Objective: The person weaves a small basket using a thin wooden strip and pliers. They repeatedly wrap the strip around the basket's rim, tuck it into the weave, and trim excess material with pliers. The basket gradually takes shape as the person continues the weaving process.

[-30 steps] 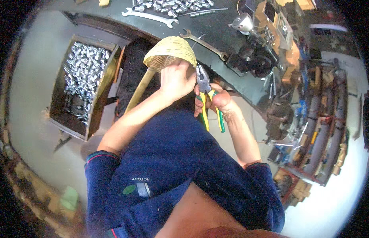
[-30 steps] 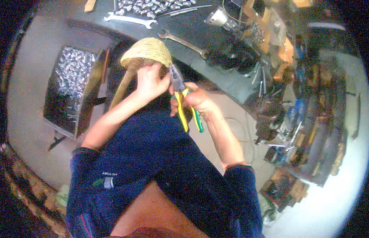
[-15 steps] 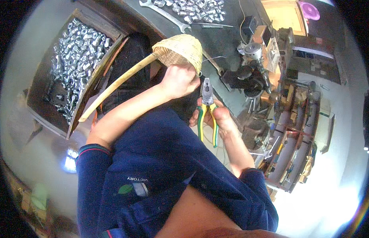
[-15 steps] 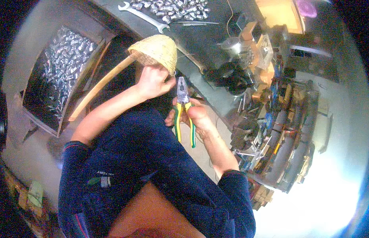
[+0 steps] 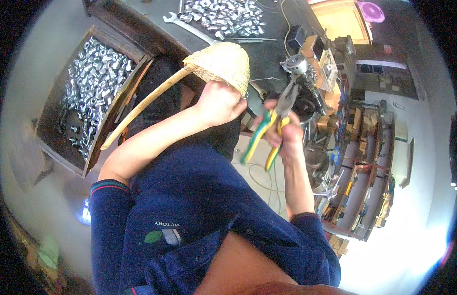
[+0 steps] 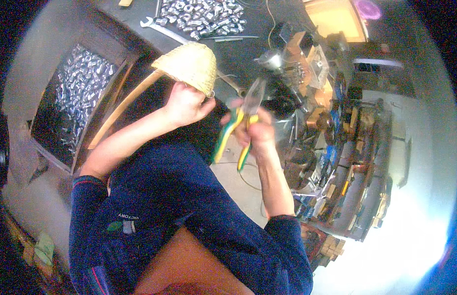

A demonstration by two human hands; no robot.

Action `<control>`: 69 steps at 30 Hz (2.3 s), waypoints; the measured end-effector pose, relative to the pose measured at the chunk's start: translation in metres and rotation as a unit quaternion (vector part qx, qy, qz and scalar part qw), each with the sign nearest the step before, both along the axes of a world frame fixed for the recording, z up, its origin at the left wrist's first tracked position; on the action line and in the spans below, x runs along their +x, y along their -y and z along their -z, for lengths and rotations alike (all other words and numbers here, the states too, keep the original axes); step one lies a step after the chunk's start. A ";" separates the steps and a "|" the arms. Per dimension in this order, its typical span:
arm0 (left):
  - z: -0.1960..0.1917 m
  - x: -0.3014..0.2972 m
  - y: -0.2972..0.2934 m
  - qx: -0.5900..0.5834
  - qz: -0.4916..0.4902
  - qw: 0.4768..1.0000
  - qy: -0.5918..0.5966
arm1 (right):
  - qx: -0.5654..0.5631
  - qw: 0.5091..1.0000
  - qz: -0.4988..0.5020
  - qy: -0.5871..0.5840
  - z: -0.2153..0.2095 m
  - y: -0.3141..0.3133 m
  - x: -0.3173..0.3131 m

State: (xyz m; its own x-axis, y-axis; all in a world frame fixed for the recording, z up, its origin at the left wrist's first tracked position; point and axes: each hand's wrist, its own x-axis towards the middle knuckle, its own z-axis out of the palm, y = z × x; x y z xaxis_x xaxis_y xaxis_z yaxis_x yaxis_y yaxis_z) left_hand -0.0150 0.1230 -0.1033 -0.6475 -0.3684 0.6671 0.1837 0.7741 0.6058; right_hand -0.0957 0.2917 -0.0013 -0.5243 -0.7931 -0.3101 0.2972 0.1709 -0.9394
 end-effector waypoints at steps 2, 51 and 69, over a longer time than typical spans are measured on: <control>-0.004 -0.001 0.000 -0.024 -0.002 1.000 0.002 | -0.043 0.997 0.006 -0.062 -0.020 0.028 -0.005; -0.019 0.041 0.074 0.707 0.300 0.640 -0.041 | -0.069 0.533 -0.254 -0.804 -0.047 0.070 -0.014; -0.039 0.044 0.092 0.707 0.193 0.680 -0.025 | -0.158 0.479 -0.207 -0.838 -0.038 0.091 -0.020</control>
State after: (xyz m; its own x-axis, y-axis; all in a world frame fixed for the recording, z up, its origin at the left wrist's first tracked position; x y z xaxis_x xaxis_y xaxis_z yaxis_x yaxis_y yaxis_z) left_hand 0.0290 0.0306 -0.0644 -0.8670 -0.4742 -0.1530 0.2562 -0.6876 0.6794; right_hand -0.1159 0.2003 0.0370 0.3958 -0.8049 0.4421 -0.9182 -0.3401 0.2030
